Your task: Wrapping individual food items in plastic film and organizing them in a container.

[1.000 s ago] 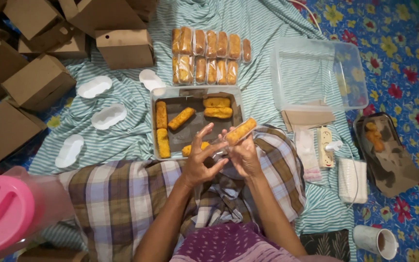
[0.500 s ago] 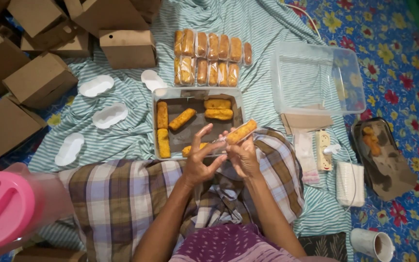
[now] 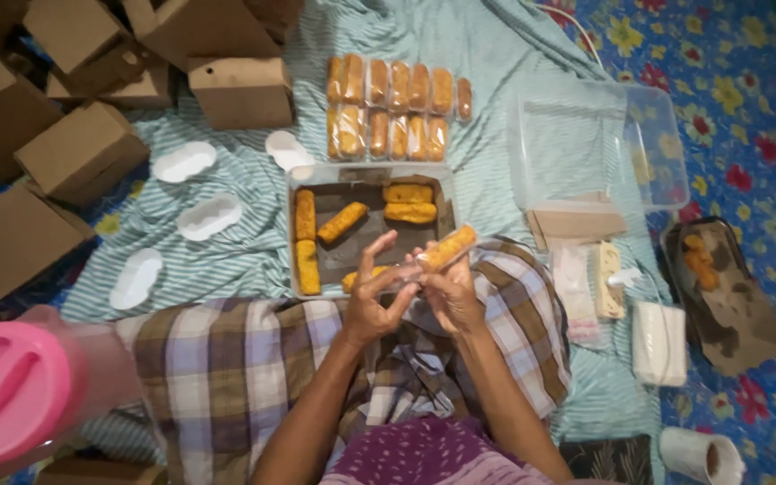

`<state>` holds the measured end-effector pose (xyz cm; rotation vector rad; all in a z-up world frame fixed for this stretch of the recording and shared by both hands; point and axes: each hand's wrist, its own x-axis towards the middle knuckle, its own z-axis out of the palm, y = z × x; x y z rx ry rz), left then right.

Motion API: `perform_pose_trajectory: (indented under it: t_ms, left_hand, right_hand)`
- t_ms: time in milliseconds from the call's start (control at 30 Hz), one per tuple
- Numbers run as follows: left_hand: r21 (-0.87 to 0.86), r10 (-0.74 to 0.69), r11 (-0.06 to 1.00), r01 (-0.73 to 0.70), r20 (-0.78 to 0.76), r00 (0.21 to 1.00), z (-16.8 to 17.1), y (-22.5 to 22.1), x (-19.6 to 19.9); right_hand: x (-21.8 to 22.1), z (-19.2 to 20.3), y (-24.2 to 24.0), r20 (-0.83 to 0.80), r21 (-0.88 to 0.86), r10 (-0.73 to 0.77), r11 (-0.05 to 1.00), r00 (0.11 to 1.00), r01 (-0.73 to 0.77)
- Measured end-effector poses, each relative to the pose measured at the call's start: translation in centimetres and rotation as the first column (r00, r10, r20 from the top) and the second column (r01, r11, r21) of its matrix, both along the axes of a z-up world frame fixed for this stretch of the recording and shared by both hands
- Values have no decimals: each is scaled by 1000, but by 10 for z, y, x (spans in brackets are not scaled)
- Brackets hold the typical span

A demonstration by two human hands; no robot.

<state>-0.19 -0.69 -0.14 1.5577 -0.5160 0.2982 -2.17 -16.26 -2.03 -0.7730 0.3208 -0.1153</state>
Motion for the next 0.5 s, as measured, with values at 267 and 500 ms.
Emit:
perform_pose_trajectory:
  t_ms: [267,500]
  left_hand:
    - [-36,11,999,-10,39,999,-35,-9,-2]
    - [-59,-80,995,79,-13,997,-38,-5,-6]
  right_hand:
    - [3,-31,-24,-2,-140,102,985,995,-101]
    - [13,-42,-38,-68,-140,94,985,993,-103]
